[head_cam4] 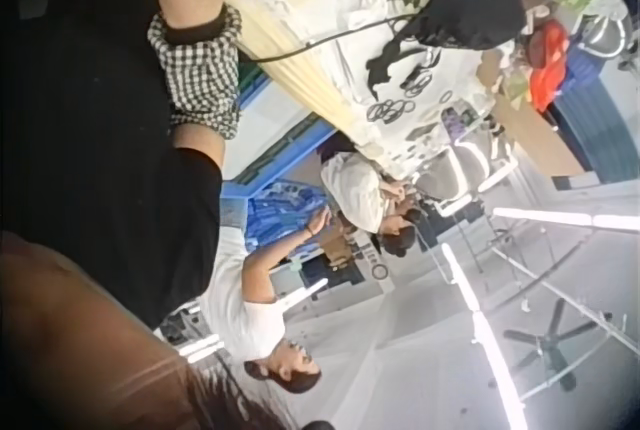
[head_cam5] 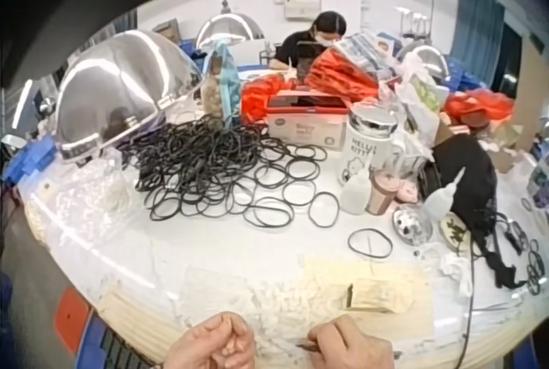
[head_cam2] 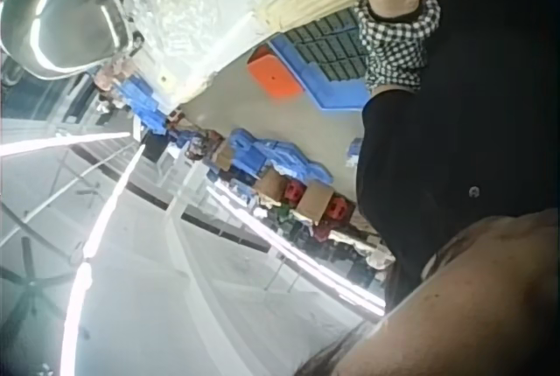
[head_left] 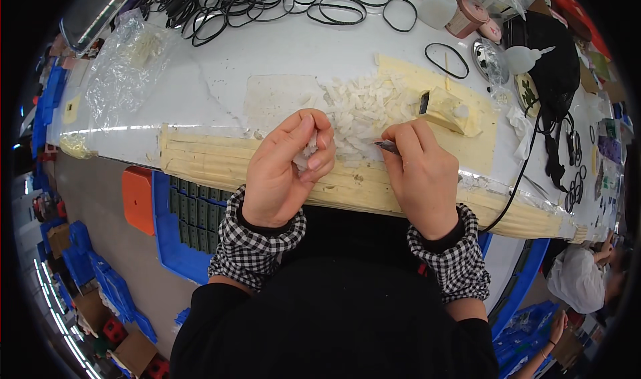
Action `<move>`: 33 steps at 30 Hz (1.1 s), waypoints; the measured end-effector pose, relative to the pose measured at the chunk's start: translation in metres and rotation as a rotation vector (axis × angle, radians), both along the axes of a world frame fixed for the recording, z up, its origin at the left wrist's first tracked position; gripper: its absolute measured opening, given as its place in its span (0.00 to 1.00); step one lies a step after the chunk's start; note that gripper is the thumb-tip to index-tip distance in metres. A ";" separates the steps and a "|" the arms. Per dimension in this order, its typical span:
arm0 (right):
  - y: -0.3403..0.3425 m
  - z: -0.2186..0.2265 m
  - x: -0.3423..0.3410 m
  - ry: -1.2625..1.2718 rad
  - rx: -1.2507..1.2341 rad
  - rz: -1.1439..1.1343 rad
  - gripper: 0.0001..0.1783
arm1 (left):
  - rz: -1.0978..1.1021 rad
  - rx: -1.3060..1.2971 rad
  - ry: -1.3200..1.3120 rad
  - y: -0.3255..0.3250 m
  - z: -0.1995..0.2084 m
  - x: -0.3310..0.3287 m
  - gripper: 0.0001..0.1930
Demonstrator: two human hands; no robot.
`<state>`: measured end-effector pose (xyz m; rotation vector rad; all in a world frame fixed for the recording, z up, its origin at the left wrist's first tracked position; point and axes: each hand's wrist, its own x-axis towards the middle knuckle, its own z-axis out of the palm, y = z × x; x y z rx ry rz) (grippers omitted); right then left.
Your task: Assembling small white plastic components by hand on a factory production line.
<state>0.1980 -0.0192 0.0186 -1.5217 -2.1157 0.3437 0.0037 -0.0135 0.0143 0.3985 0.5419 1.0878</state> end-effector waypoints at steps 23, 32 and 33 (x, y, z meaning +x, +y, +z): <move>-0.009 0.033 -0.004 0.493 -0.126 0.178 0.08 | -0.144 -0.030 0.060 -0.011 -0.005 0.025 0.08; -0.003 0.028 0.003 0.212 -0.061 0.180 0.16 | -0.138 -0.016 0.112 -0.006 -0.003 0.027 0.09; -0.003 0.026 0.002 0.183 -0.066 0.175 0.17 | -0.169 -0.014 0.091 -0.006 -0.004 0.025 0.09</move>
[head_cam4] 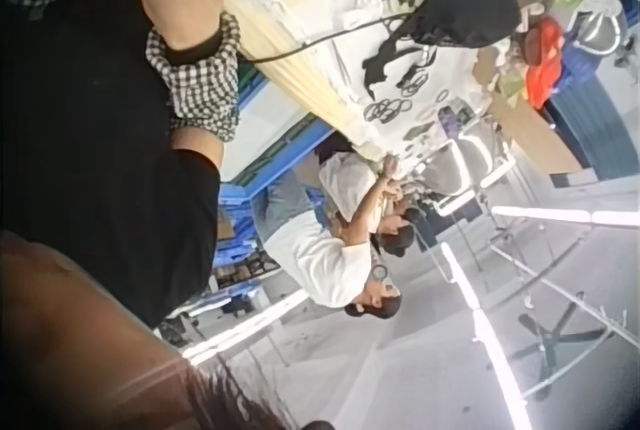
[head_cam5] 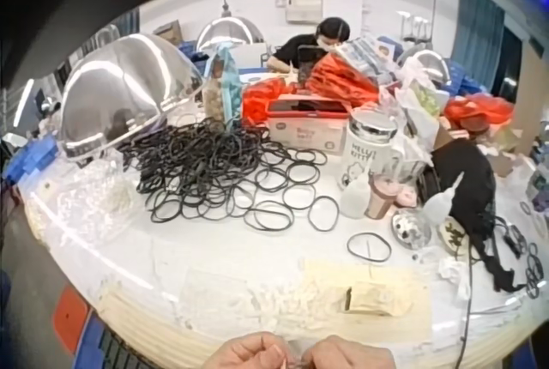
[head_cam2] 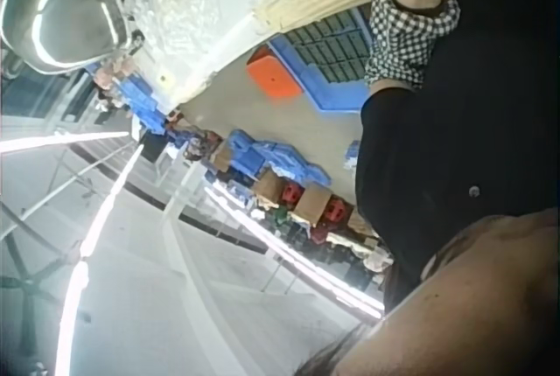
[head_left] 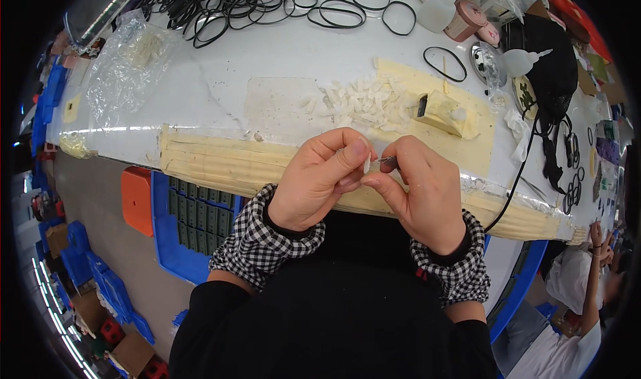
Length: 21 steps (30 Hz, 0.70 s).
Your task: Assembling small white plastic components by hand on a factory production line.
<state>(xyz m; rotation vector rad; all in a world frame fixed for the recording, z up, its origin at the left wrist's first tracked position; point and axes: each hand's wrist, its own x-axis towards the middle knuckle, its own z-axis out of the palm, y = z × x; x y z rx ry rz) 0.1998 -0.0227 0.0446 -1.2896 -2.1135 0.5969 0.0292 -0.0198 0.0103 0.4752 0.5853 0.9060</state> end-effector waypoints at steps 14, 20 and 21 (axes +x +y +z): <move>-0.001 -0.002 -0.003 -0.069 0.019 -0.011 0.20 | -0.024 -0.069 -0.094 -0.002 0.002 0.002 0.08; -0.002 -0.002 -0.003 -0.053 0.011 -0.008 0.19 | -0.004 -0.059 -0.097 -0.004 -0.001 0.004 0.08; -0.002 -0.002 -0.003 -0.060 0.012 -0.005 0.19 | -0.004 -0.057 -0.097 -0.004 -0.001 0.004 0.08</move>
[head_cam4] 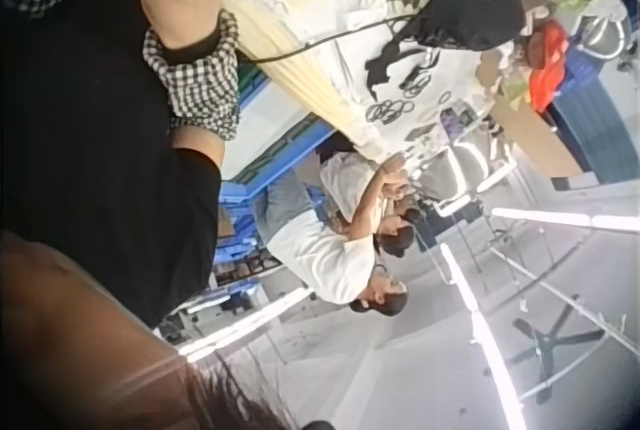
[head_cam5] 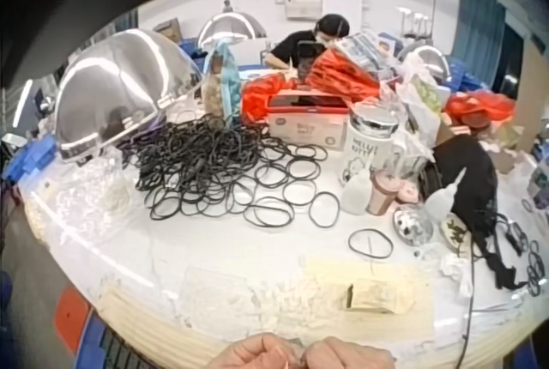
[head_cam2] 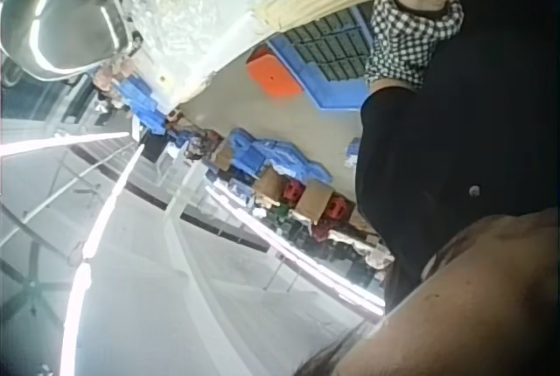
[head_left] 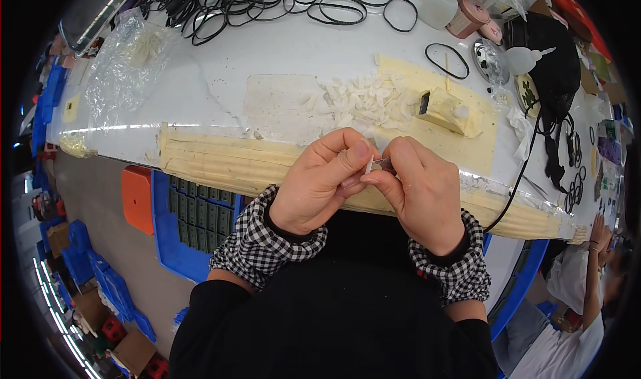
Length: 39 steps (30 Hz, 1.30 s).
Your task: Assembling small white plastic components by hand on a factory production line.
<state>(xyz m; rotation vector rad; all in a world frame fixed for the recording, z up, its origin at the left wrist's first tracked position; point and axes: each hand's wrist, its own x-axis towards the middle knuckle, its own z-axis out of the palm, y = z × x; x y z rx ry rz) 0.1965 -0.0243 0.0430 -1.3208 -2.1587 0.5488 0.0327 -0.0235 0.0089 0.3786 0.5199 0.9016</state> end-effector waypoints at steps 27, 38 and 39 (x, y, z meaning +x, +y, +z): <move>-0.001 0.002 0.000 -0.001 0.006 -0.009 0.18 | -0.033 -0.044 -0.021 0.000 0.004 0.000 0.09; 0.002 -0.002 0.007 0.071 -0.038 -0.010 0.15 | 0.038 0.001 0.010 0.000 0.001 -0.001 0.09; 0.003 0.001 0.011 0.107 -0.059 -0.045 0.14 | 0.060 0.012 0.006 0.001 -0.001 -0.002 0.09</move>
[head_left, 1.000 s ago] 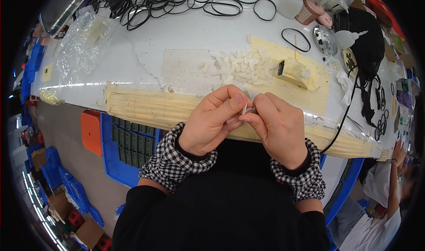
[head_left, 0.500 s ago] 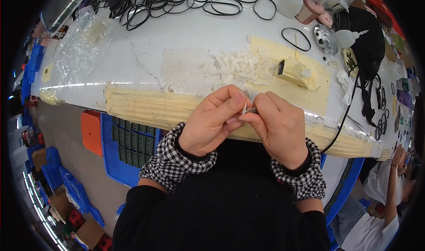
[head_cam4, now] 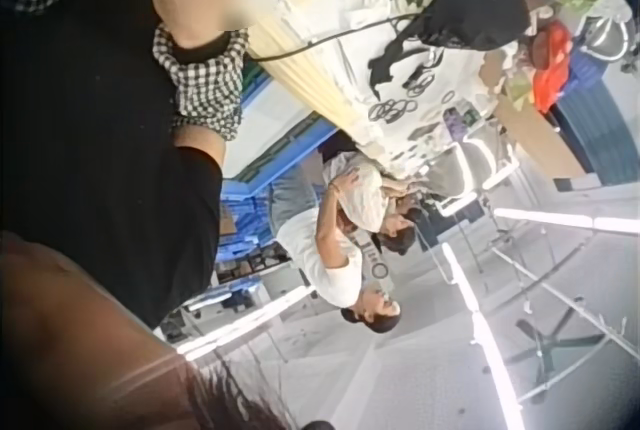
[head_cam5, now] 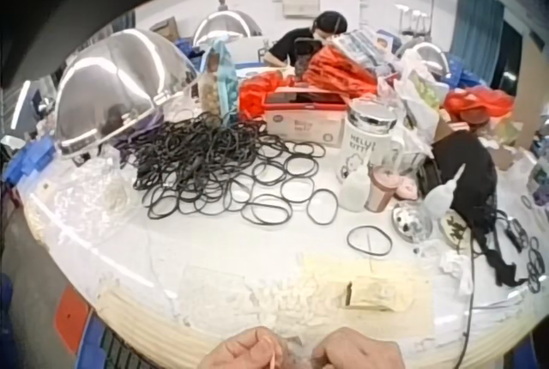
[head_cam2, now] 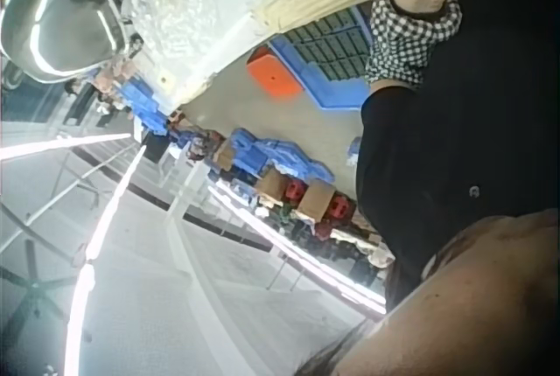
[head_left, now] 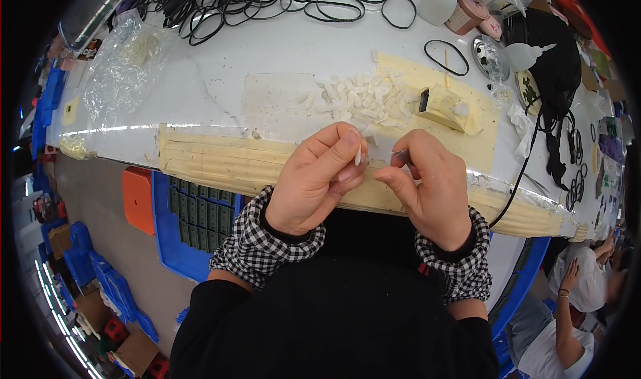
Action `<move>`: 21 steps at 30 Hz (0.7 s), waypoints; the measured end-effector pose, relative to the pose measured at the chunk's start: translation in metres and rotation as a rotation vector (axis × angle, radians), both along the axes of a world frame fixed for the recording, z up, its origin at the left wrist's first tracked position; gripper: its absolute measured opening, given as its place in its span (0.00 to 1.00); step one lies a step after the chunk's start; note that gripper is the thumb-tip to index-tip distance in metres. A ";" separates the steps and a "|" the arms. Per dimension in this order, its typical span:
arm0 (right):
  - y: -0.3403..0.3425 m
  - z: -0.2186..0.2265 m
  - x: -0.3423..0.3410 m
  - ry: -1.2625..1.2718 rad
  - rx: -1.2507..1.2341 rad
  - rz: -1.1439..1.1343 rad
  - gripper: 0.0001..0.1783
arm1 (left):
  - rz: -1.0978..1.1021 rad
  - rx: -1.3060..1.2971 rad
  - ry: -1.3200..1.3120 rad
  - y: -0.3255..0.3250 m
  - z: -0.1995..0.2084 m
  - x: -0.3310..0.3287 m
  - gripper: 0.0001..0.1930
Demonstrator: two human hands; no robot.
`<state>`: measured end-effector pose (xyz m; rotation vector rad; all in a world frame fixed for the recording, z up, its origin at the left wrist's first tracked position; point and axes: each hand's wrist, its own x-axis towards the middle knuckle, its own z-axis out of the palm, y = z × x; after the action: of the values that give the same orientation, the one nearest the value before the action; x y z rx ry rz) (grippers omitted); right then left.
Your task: Assembling small white plastic components by hand on a factory production line.
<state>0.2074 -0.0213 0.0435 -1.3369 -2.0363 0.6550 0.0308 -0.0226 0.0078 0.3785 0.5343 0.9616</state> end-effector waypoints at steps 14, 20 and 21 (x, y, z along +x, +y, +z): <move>0.004 -0.024 -0.007 -0.181 0.056 -0.081 0.08 | 0.159 -0.029 0.029 0.010 0.012 -0.013 0.10; 0.003 -0.012 -0.008 0.177 -0.018 -0.118 0.07 | 0.052 0.079 0.211 0.006 0.011 -0.011 0.11; 0.001 -0.007 -0.009 0.198 -0.060 -0.107 0.06 | 0.032 0.077 0.221 0.005 0.012 -0.008 0.11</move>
<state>0.1984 -0.0199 0.0366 -1.3477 -1.7883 0.7738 0.0229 -0.0178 0.0195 0.5511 0.7068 0.9788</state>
